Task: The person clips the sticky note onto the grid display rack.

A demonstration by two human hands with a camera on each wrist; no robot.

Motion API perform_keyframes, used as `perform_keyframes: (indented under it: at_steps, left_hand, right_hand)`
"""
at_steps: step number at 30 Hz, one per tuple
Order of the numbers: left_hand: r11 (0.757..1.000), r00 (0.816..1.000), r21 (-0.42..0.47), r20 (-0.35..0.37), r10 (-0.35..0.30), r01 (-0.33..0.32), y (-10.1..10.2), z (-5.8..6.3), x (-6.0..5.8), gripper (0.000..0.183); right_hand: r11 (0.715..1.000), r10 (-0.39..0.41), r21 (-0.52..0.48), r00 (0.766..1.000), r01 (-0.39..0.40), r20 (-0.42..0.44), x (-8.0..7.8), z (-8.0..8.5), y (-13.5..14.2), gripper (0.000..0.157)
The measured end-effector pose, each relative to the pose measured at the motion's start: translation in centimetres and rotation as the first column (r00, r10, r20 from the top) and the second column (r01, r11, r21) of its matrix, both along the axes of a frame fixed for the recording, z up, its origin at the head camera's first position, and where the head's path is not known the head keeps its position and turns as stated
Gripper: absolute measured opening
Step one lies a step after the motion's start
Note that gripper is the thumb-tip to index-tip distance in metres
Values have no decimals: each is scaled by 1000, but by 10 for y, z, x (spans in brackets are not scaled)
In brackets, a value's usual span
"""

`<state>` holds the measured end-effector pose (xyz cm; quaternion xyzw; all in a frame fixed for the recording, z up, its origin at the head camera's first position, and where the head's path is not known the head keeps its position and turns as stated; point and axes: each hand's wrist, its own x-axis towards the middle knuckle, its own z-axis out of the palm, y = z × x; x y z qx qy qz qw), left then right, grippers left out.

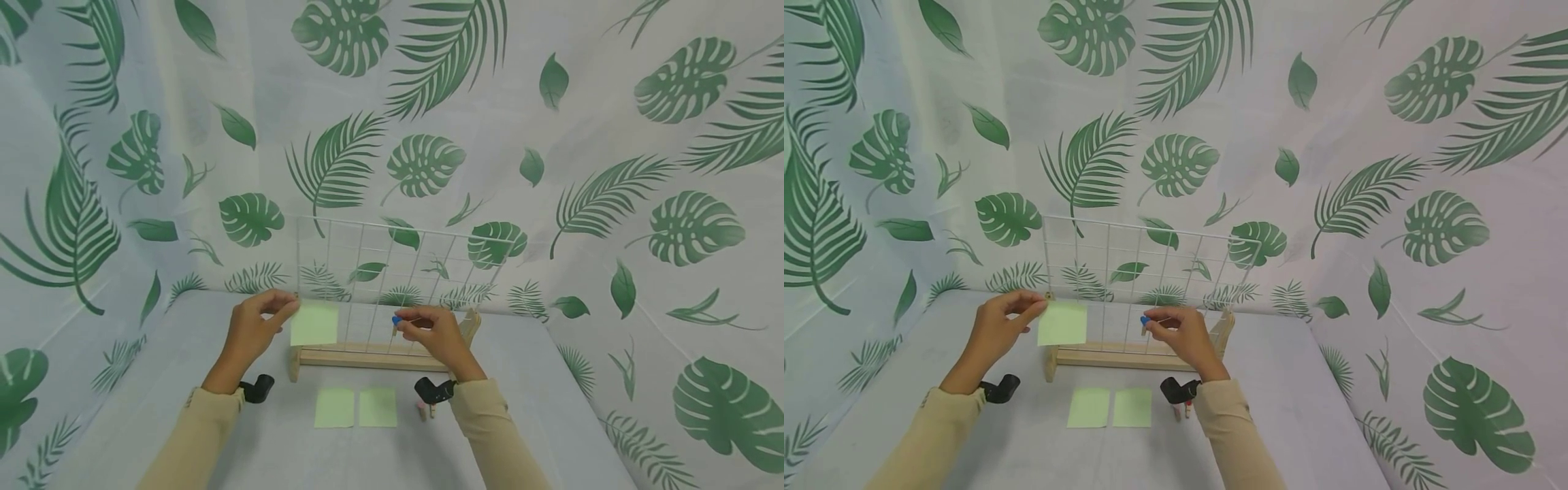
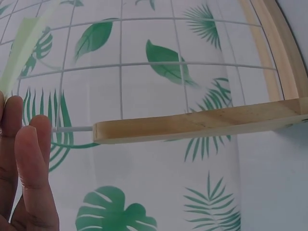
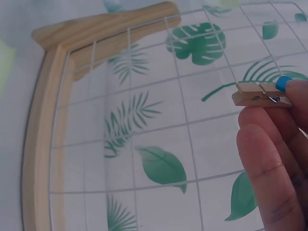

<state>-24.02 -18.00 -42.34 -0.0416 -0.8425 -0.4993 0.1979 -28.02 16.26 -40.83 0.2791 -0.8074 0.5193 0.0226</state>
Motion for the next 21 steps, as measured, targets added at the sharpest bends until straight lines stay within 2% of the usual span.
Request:
perform_keyframes:
  at_steps: [8, 16, 21]
  left_hand:
    - [1000, 999, -3, -32, -28, 28, 0, 4, -5, 20]
    - [999, 998, -8, -51, -44, 44, 0, 8, -10, 16]
    - [999, 996, -4, -79, -50, 49, 0, 14, -14, 16]
  right_hand:
    - [999, 8, 32, 1000, -7, -28, -5, 9, -1, 19]
    - [994, 22, 107, 993, -10, -113, -6, 19, -9, 18]
    - [996, 34, 92, 992, -23, -120, -7, 24, -12, 19]
